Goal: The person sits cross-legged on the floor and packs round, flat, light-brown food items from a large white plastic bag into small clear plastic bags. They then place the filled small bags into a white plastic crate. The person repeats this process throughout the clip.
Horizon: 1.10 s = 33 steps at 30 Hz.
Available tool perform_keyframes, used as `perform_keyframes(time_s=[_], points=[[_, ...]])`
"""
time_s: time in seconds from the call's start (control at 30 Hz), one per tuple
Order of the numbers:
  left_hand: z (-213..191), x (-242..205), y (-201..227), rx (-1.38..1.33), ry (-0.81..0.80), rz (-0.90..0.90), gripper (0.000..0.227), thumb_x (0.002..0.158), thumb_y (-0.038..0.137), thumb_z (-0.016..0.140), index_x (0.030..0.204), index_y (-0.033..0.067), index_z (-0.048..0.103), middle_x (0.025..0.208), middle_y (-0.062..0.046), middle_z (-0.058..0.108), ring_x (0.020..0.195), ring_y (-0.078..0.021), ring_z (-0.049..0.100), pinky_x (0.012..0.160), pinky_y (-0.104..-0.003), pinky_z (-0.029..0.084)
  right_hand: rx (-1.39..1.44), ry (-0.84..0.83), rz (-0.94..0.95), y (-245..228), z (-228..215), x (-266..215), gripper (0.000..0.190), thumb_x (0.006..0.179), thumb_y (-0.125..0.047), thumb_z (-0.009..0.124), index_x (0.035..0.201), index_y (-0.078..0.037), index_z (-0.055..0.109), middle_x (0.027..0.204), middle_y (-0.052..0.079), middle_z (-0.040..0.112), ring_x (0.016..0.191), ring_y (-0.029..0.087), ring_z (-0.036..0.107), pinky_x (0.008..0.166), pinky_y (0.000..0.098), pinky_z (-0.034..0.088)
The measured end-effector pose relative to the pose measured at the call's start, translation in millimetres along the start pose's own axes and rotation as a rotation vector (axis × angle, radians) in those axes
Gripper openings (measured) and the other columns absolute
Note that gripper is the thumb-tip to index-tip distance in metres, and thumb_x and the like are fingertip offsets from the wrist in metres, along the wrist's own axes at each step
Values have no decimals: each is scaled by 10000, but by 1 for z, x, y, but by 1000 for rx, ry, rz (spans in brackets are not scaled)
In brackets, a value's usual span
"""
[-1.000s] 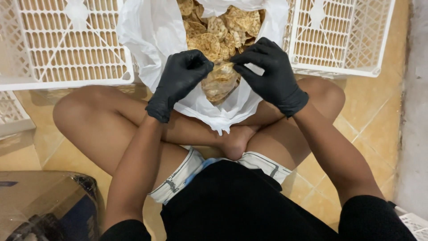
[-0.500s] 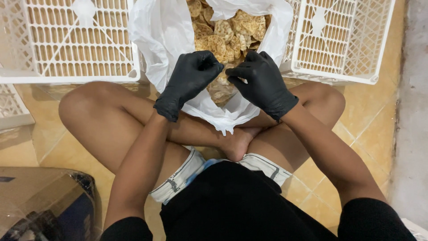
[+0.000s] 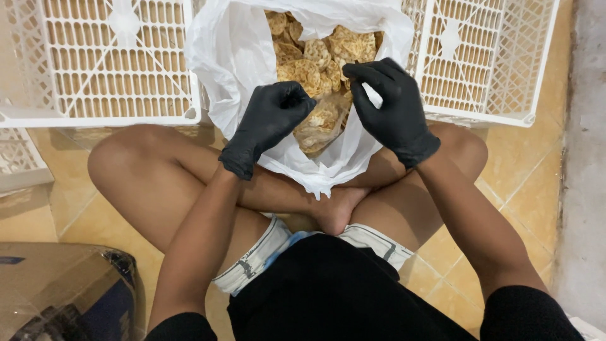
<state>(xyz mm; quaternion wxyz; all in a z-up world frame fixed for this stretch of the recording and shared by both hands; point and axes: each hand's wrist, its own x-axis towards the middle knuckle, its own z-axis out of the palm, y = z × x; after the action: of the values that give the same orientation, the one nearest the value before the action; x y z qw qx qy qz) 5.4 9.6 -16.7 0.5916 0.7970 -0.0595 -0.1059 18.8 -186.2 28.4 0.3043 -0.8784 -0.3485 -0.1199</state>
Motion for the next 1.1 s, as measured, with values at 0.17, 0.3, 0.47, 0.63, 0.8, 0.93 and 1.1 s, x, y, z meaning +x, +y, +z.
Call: perform_keyframes(time_s=[0.17, 0.3, 0.47, 0.63, 0.8, 0.93, 1.1], points=[[0, 2, -2, 1, 1, 20, 232, 792, 177, 614, 600, 118, 499, 532, 34, 452, 560, -46, 385, 519, -243, 346, 123, -243, 162, 35, 40, 17, 358, 790, 50, 453, 1117, -11, 586, 1017, 166, 595, 813, 289, 562, 674, 406, 447], [3, 8, -4, 35, -4, 46, 283, 812, 215, 609, 587, 114, 470, 516, 27, 442, 558, -36, 380, 499, -261, 337, -113, -185, 19, 68, 80, 51, 410, 772, 32, 452, 1165, -28, 554, 1002, 200, 623, 843, 400, 544, 666, 482, 439], [-2, 7, -5, -17, -12, 72, 236, 813, 186, 585, 603, 108, 508, 541, 6, 503, 565, -51, 442, 528, -268, 365, -328, -132, 5, 133, 122, 81, 301, 799, -232, 662, 1047, -77, 591, 902, 161, 644, 779, 357, 605, 564, 440, 491], [-5, 13, -5, 7, -16, 8, 159, 780, 194, 604, 650, 107, 576, 601, 7, 577, 602, -56, 500, 554, -258, 405, -150, -177, 265, 141, 132, 93, 353, 820, -409, 618, 1030, -126, 597, 990, 118, 618, 920, 342, 552, 731, 459, 462], [-7, 14, 2, -9, -30, -57, 189, 788, 191, 609, 630, 109, 546, 564, 15, 524, 569, -57, 438, 537, -251, 375, -310, -57, 66, 141, 134, 84, 242, 841, -335, 610, 963, -126, 624, 892, 109, 643, 818, 329, 592, 595, 421, 489], [-4, 16, -3, 28, -6, -29, 188, 778, 183, 616, 622, 109, 543, 555, 18, 515, 567, -53, 431, 529, -253, 370, -350, 30, 36, 117, 114, 70, 319, 913, -287, 479, 647, -184, 622, 502, 8, 575, 423, 187, 547, 329, 310, 365], [-6, 14, 1, -40, -61, -34, 135, 798, 214, 584, 716, 113, 621, 713, -10, 649, 700, -110, 609, 614, -278, 461, 130, 167, 185, 80, 74, 42, 152, 853, -115, 640, 988, -49, 664, 765, 109, 581, 737, 263, 543, 635, 388, 426]])
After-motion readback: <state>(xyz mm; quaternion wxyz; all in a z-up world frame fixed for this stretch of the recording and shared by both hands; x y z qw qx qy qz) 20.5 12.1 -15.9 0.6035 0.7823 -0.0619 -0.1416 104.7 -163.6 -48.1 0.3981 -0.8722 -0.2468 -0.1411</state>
